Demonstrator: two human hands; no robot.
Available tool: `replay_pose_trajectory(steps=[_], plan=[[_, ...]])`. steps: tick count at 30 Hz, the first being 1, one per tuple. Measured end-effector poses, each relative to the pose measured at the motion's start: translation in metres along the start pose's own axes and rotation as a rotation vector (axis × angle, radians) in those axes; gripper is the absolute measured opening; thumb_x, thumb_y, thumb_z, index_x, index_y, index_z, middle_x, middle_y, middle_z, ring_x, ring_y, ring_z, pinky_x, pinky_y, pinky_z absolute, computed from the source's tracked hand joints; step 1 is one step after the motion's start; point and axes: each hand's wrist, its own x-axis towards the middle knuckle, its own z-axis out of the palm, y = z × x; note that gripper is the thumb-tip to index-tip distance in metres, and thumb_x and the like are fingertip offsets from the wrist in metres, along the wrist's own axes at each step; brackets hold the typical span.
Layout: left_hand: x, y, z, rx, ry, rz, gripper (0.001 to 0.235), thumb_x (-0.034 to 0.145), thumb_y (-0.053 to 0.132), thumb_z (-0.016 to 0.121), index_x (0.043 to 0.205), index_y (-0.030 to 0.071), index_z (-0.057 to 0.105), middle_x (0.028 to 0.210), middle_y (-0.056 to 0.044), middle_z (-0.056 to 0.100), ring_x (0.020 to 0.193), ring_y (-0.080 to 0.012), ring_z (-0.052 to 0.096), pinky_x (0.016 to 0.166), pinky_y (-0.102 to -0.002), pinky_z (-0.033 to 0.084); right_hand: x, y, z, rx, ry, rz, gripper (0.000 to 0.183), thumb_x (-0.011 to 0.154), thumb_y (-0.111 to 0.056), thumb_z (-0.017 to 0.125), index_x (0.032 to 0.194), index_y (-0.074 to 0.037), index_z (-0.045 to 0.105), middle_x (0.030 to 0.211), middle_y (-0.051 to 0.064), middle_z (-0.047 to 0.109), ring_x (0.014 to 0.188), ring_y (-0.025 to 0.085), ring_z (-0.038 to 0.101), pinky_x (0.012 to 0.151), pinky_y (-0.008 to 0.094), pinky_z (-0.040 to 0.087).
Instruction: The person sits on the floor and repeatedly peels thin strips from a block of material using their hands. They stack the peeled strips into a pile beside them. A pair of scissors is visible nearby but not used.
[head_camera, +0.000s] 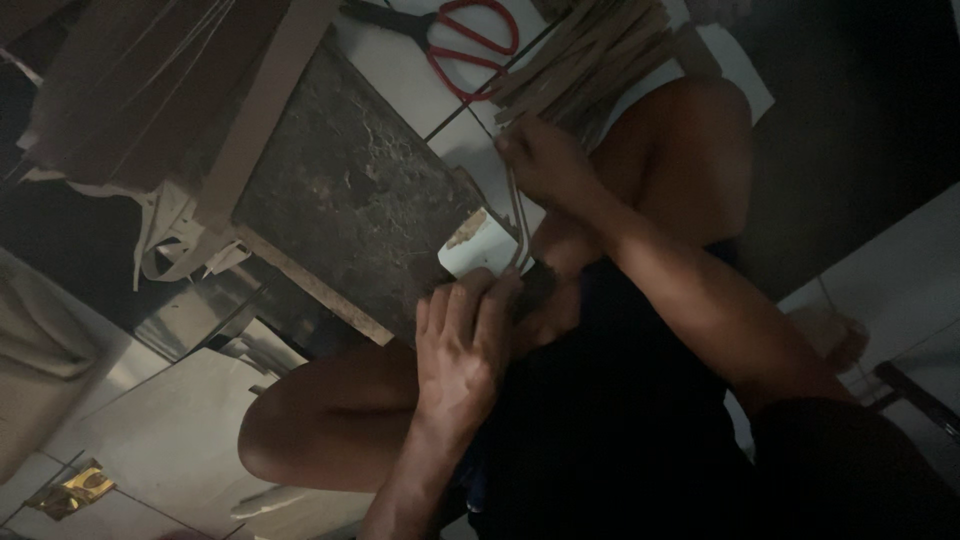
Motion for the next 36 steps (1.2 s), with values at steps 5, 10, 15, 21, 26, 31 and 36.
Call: replay_pose_trajectory(steps=[5, 10, 15, 21, 26, 31, 36], plan=[[0.0, -0.001, 0.001, 0.029, -0.005, 0.004, 0.031, 0.092, 0.005, 0.07, 0.123, 0.006, 0.069, 0.116, -0.008, 0.063, 0.1, -0.0239, 0.063, 0.081, -0.041, 0.049, 0.012, 0.001, 0.005, -0.041, 0.002, 0.039, 0.035, 0.105, -0.034, 0.055, 0.11, -0.001, 0.065, 0.101, 0.022, 0.07, 0.095, 0.036, 0.069, 0.084, 0.049, 0.052], [0.002, -0.002, 0.005, 0.058, 0.024, 0.034, 0.033, 0.092, 0.006, 0.066, 0.125, 0.005, 0.072, 0.115, -0.009, 0.064, 0.098, -0.0228, 0.064, 0.08, -0.039, 0.048, 0.019, -0.002, 0.013, -0.064, -0.032, 0.175, 0.035, 0.105, -0.034, 0.05, 0.112, -0.003, 0.064, 0.103, 0.019, 0.071, 0.096, 0.033, 0.071, 0.084, 0.049, 0.054], [0.005, -0.001, 0.008, 0.098, 0.053, 0.049, 0.035, 0.091, 0.013, 0.071, 0.124, 0.006, 0.074, 0.108, -0.006, 0.064, 0.091, -0.0212, 0.062, 0.076, -0.039, 0.048, 0.021, 0.002, 0.011, -0.038, 0.044, 0.022, 0.035, 0.103, -0.031, 0.054, 0.12, -0.002, 0.065, 0.109, 0.021, 0.071, 0.102, 0.036, 0.068, 0.087, 0.051, 0.05], [0.008, -0.002, 0.012, 0.178, 0.094, 0.037, 0.032, 0.092, 0.016, 0.075, 0.124, 0.017, 0.074, 0.109, 0.0, 0.064, 0.09, -0.0191, 0.061, 0.076, -0.038, 0.047, 0.031, 0.015, 0.017, -0.134, 0.065, 0.141, 0.032, 0.107, -0.027, 0.05, 0.117, 0.0, 0.064, 0.107, 0.024, 0.071, 0.098, 0.037, 0.072, 0.083, 0.051, 0.056], [0.006, -0.003, 0.01, 0.193, 0.104, 0.048, 0.041, 0.089, 0.024, 0.075, 0.13, 0.023, 0.074, 0.105, -0.003, 0.06, 0.087, -0.0216, 0.06, 0.072, -0.039, 0.046, 0.049, 0.036, -0.002, -0.112, 0.241, -0.033, 0.028, 0.106, -0.026, 0.06, 0.113, 0.0, 0.066, 0.106, 0.024, 0.071, 0.098, 0.039, 0.07, 0.083, 0.051, 0.055], [0.008, -0.004, 0.01, 0.214, 0.131, 0.062, 0.042, 0.089, 0.021, 0.078, 0.131, 0.023, 0.074, 0.106, -0.005, 0.062, 0.086, -0.0221, 0.062, 0.073, -0.039, 0.05, 0.053, 0.062, -0.085, 0.587, 0.226, -0.21, 0.026, 0.11, -0.032, 0.068, 0.118, -0.008, 0.069, 0.104, 0.004, 0.069, 0.095, 0.018, 0.064, 0.081, 0.04, 0.055], [0.014, 0.002, 0.007, 0.061, 0.219, 0.042, 0.031, 0.09, 0.006, 0.08, 0.12, 0.01, 0.076, 0.1, -0.005, 0.067, 0.088, -0.0216, 0.069, 0.077, -0.039, 0.056, 0.034, 0.08, -0.16, 0.539, 0.063, -0.256, 0.017, 0.115, -0.028, 0.063, 0.119, -0.011, 0.066, 0.101, 0.002, 0.067, 0.091, 0.016, 0.065, 0.078, 0.037, 0.056]])
